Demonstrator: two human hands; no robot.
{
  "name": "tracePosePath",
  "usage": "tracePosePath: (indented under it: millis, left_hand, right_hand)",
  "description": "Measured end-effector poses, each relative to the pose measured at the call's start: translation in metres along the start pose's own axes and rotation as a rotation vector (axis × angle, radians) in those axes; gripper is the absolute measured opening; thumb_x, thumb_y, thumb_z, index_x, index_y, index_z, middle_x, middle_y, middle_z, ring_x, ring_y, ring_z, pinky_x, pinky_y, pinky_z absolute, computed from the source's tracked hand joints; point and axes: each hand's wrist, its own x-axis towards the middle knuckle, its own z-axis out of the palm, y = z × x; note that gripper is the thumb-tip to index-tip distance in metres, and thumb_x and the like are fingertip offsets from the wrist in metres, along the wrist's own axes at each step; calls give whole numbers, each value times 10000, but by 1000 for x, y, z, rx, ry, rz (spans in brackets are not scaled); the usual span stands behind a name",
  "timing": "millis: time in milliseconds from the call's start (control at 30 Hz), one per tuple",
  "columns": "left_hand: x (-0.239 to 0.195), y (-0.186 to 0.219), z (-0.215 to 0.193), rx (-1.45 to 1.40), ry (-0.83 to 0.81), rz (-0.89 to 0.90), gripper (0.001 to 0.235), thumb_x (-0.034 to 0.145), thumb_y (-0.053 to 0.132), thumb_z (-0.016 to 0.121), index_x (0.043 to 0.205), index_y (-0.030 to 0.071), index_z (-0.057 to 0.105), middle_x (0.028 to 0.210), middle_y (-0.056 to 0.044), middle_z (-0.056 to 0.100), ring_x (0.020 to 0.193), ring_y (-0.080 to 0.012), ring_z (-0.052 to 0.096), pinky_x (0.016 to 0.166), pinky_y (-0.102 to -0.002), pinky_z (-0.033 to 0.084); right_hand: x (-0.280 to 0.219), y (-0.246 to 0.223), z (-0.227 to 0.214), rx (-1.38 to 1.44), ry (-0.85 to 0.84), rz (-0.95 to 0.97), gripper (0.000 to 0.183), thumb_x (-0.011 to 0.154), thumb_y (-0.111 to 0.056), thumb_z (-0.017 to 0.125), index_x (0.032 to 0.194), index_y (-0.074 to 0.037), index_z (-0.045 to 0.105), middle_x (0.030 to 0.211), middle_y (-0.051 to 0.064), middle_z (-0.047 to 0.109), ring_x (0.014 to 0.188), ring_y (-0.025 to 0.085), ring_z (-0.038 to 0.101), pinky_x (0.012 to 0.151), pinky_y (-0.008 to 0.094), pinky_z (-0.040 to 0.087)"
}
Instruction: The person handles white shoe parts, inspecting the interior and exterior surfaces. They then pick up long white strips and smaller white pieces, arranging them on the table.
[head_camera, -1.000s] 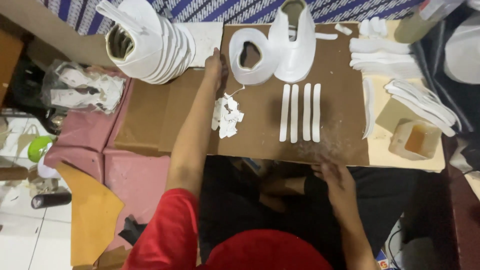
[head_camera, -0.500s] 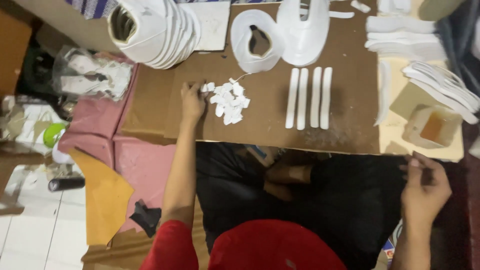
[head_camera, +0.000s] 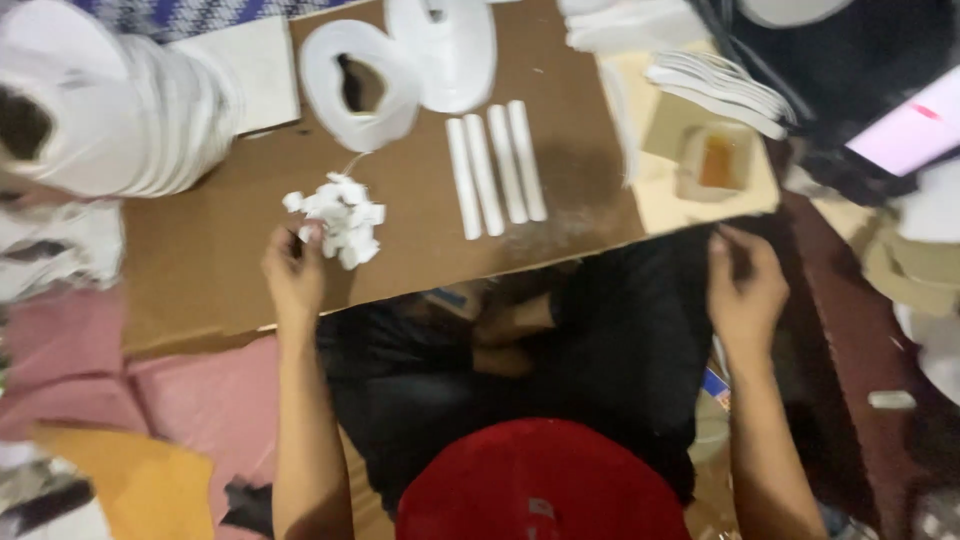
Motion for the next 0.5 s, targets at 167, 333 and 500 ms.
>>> tracePosePath:
  millis: [167,333,500]
  left_hand:
    - [-71,94,63,-878,-558,-344,331,919,-78,432,1234,-9,504,936,-225,701,539,-221,692,537,-265,600]
    - [-85,90,103,-784,-616,-379,347,971,87,650,1238,-53,480,821,-173,710,542,-157,662,469,-226,512]
    - [-87,80,113,-532,-653,-404,257,901,239,811,1000,36,689,724,-76,722,576,-82,567,530,-196,439]
  right_hand:
    - [44,-5,17,-334,30,-379,304,1024,-200,785,1261,-18,726,1248,230,596,1144,469,569,983,553,434]
    - [75,22,24,-553,-1,-341,444,1089,-474,670,1229,-69,787,1484,245,448,1346,502,370,1022,634,341]
    - [102,39,29,-683,-166,-178,658,1155,-690,405,1196,-168,803,1642,229,345,1493,516,231,1102,654,277]
